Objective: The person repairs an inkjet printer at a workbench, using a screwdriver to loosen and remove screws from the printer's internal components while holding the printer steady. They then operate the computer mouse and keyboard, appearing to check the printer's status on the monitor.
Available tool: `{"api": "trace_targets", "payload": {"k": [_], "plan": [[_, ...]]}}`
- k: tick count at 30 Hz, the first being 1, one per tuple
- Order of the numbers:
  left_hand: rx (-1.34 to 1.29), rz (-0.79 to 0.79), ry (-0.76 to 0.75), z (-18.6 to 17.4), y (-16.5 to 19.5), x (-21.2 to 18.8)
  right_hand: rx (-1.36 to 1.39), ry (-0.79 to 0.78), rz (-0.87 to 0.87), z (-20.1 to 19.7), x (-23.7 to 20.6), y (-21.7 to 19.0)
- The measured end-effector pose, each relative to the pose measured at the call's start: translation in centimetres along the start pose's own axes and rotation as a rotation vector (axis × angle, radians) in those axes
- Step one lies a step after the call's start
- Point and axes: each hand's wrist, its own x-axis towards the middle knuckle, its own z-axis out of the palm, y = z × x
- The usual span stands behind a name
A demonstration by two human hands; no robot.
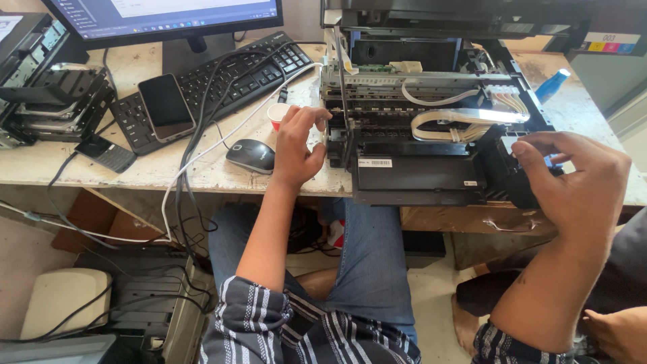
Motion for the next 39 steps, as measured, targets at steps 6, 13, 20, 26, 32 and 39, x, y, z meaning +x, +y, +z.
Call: {"api": "trace_targets", "payload": {"k": [6, 13, 20, 26, 32, 39], "plan": [[0.003, -0.003, -0.002, -0.05, 0.10, 0.03, 0.022, 0.003, 0.003, 0.04, -0.07, 0.01], [0.002, -0.003, -0.003, -0.09, 0.05, 0.05, 0.021, 0.005, -0.012, 0.10, -0.06, 0.04], [0.008, -0.001, -0.004, 0.00, -0.04, 0.07, 0.000, 0.001, 0.007, 0.14, 0.01, 0.05], [-0.005, -0.008, 0.000, 0.02, -0.12, 0.07, 0.032, 0.011, -0.025, 0.20, -0.06, 0.27], [-0.018, -0.014, 0.025, 0.15, -0.03, -0.09, 0.032, 0.010, -0.021, 0.31, -0.14, 0.56], [-0.073, -0.046, 0.055, 0.23, -0.25, -0.52, -0.006, 0.002, 0.035, 0.28, -0.23, 0.31]]}}
